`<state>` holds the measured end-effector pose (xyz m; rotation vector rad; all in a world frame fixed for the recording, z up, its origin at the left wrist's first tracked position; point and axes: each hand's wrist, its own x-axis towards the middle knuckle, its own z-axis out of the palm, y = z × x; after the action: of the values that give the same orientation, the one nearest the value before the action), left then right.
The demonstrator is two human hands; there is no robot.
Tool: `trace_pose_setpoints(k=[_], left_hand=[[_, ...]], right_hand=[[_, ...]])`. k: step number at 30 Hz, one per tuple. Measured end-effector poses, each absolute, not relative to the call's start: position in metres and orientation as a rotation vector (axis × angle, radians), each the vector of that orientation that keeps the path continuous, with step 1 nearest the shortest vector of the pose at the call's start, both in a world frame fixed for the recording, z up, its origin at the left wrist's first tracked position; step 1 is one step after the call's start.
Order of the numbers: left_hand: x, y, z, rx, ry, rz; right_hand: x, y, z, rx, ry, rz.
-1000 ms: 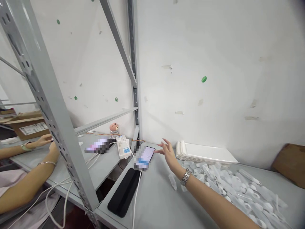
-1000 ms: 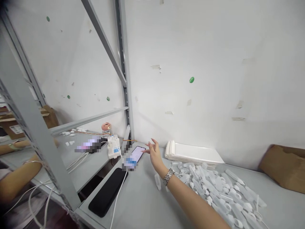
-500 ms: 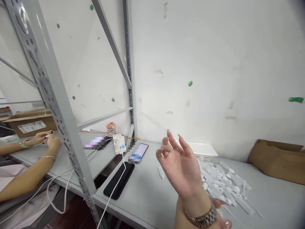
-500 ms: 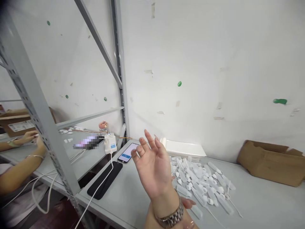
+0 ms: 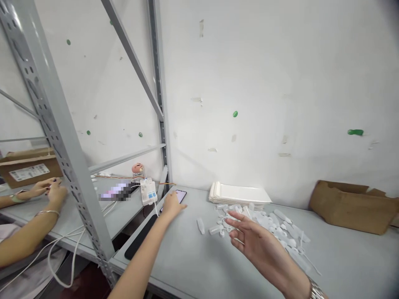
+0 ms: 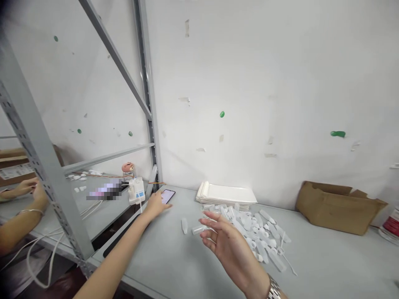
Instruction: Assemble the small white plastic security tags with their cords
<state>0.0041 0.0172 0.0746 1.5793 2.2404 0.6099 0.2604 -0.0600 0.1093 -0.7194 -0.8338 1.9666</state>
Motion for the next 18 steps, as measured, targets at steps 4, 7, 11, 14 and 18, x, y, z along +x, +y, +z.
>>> trace_pose_setpoints(k=[4, 7, 11, 14, 18], left_hand=[[-0.029, 0.051, 0.055, 1.442, 2.544, 0.453], [-0.043, 0.063, 0.043, 1.374, 2.626, 0.347], [-0.062, 0.077, 0.035, 1.332, 2.618, 0.228], [-0.074, 0.086, 0.032, 1.345, 2.583, 0.18], [-0.081, 0.093, 0.028, 1.423, 2.536, 0.236]], right_hand=[[0.274, -0.063, 0.099, -0.789, -0.864, 2.021], [0.28, -0.064, 0.096, -0.853, -0.878, 2.031], [0.285, -0.061, 0.093, -0.905, -0.891, 2.002], [0.286, -0.059, 0.091, -0.901, -0.888, 2.013], [0.286, -0.059, 0.089, -0.86, -0.896, 2.037]])
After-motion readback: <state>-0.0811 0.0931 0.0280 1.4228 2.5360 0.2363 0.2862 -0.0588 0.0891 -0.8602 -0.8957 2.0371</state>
